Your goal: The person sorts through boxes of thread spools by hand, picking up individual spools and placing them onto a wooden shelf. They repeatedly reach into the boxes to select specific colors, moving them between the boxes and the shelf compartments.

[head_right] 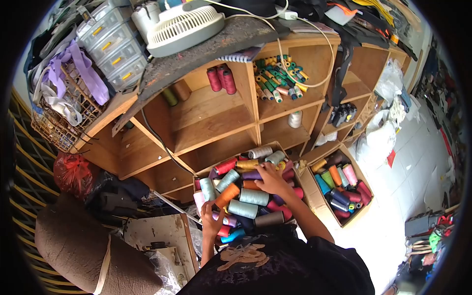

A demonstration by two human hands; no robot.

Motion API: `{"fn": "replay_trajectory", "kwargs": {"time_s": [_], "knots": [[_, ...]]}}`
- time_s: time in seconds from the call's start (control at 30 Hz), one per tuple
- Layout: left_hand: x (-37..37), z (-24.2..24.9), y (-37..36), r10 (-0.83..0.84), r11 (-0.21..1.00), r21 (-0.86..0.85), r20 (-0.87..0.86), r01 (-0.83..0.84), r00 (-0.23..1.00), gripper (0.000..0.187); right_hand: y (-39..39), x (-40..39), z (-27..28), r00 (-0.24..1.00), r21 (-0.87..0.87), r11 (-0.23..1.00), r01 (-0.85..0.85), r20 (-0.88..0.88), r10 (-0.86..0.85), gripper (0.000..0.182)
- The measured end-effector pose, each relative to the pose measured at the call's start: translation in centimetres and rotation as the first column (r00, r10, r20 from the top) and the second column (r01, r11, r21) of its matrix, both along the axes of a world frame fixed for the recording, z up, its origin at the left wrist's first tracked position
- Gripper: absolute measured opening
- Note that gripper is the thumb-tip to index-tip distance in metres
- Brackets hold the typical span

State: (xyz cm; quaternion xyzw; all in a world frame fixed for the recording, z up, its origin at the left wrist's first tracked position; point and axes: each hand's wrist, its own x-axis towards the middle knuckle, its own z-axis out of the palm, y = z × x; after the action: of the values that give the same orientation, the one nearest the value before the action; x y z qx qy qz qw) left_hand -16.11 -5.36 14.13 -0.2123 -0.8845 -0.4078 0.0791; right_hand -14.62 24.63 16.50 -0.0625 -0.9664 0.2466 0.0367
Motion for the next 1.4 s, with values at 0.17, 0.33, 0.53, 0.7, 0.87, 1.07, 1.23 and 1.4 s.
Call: {"fn": "replay_trajectory", "kwargs": {"time_s": [0.17, 0.33, 0.53, 0.7, 0.87, 1.07, 1.23, 1.4], "knots": [[0.2, 1.9, -0.3, -0.059, 0.996, 0.063, -0.044, 0.061, 0.997, 0.042, 3.5, 7.4, 0.3, 0.972, -0.179, 0.973, 0.144, -0.159, -0.173, 0.053], [0.1, 0.4, -0.9, -0.071, 0.997, 0.014, 0.054, 0.070, 0.996, 0.045, 6.8, 12.1, -3.5, 0.945, -0.094, 0.942, 0.321, -0.037, -0.325, 0.051], [-0.4, 0.4, -1.2, -0.070, 0.997, -0.008, 0.138, 0.072, 0.988, 0.046, 7.0, 13.5, -6.2, 0.931, -0.153, 0.918, 0.365, 0.068, -0.358, 0.049], [-0.2, 0.1, -1.2, -0.097, 0.995, 0.016, 0.150, 0.095, 0.984, 0.051, 6.7, 13.4, -5.5, 0.926, -0.096, 0.922, 0.374, 0.080, -0.368, 0.044], [1.2, 1.9, 0.5, -0.113, 0.988, -0.099, 0.052, 0.118, 0.992, 0.057, 6.4, 13.9, -4.9, 0.944, -0.133, 0.936, 0.325, -0.013, -0.330, 0.040], [2.5, 1.8, 3.0, -0.189, 0.972, -0.133, 0.041, 0.193, 0.981, 0.069, 6.2, 10.5, -5.6, 0.927, -0.066, 0.926, 0.372, -0.017, -0.374, 0.045], [1.7, 2.9, 4.6, -0.254, 0.955, -0.156, 0.010, 0.252, 0.967, 0.065, 5.9, 5.9, -7.0, 0.844, 0.082, 0.850, 0.521, 0.104, -0.527, 0.062], [0.3, 3.7, 6.4, -0.284, 0.952, -0.106, 0.040, 0.287, 0.958, 0.060, 6.2, 5.0, -7.8, 0.843, 0.185, 0.849, 0.495, 0.134, -0.520, 0.064]]}}
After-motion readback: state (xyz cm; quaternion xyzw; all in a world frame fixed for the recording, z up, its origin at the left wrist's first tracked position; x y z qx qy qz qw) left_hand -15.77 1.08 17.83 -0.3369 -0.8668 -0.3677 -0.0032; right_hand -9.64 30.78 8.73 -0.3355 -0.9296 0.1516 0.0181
